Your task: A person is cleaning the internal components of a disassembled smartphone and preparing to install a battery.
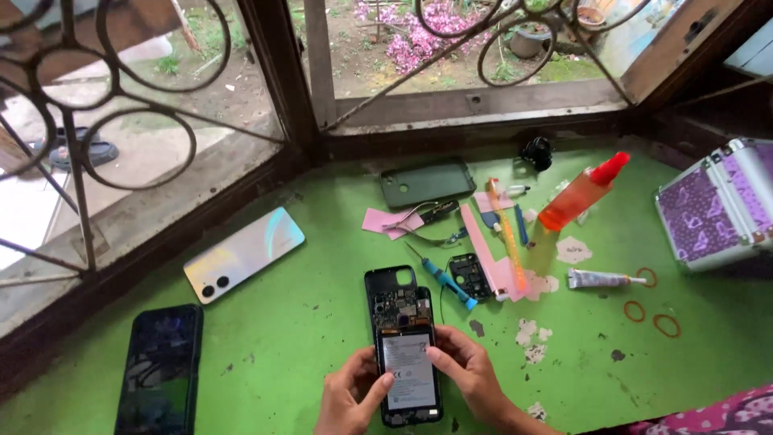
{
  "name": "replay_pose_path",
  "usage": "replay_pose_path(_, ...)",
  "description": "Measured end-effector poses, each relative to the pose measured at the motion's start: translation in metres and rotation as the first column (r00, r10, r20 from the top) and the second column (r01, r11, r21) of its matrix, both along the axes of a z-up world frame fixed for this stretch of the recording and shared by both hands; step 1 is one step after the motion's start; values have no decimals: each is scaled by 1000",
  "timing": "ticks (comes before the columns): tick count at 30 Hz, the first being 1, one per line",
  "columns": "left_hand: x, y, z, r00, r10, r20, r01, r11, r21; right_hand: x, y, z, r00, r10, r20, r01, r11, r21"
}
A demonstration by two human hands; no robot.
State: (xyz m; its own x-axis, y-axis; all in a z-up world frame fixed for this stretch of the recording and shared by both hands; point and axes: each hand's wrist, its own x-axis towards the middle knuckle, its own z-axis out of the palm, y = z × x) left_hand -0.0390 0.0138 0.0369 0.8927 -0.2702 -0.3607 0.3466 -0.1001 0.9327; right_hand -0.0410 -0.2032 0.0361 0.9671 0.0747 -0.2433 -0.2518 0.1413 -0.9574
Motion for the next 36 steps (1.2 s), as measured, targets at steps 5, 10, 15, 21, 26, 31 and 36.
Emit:
replay_pose_path(5, 10, -3, -10, 985, 21, 172, 4, 989, -148, 3, -5, -14, 994, -16, 107, 11, 999, 48)
replay_pose_path(10, 32, -17, -20, 925, 71, 373, -58, 997, -46, 9, 5, -2, 994, -79, 75, 63, 979, 192)
replay_pose_path(15, 56, -28, 8, 899, 197, 391, -92, 958, -272, 31, 12, 9, 972, -180, 148, 168, 982, 86)
replay_pose_path(21, 70, -34, -10, 903, 246, 352, -101, 918, -383, 46, 19, 13, 977, -176, 121, 159, 978, 136)
replay_pose_path(26, 69, -30, -4, 916, 104, 387, 15, 956, -293, 50, -7, -11, 996, 7, 86, -19, 990, 142)
replay_pose_path(31, 70, -24, 1, 941, 84, 327, 19, 954, -300, 54, -3, -10, 1000, -11, 26, 7, 991, 131)
replay_pose_path(36, 70, -23, 1, 973, 39, 227, 30, 955, -294, 54, -5, -11, 1000, -14, 16, 11, 984, 176)
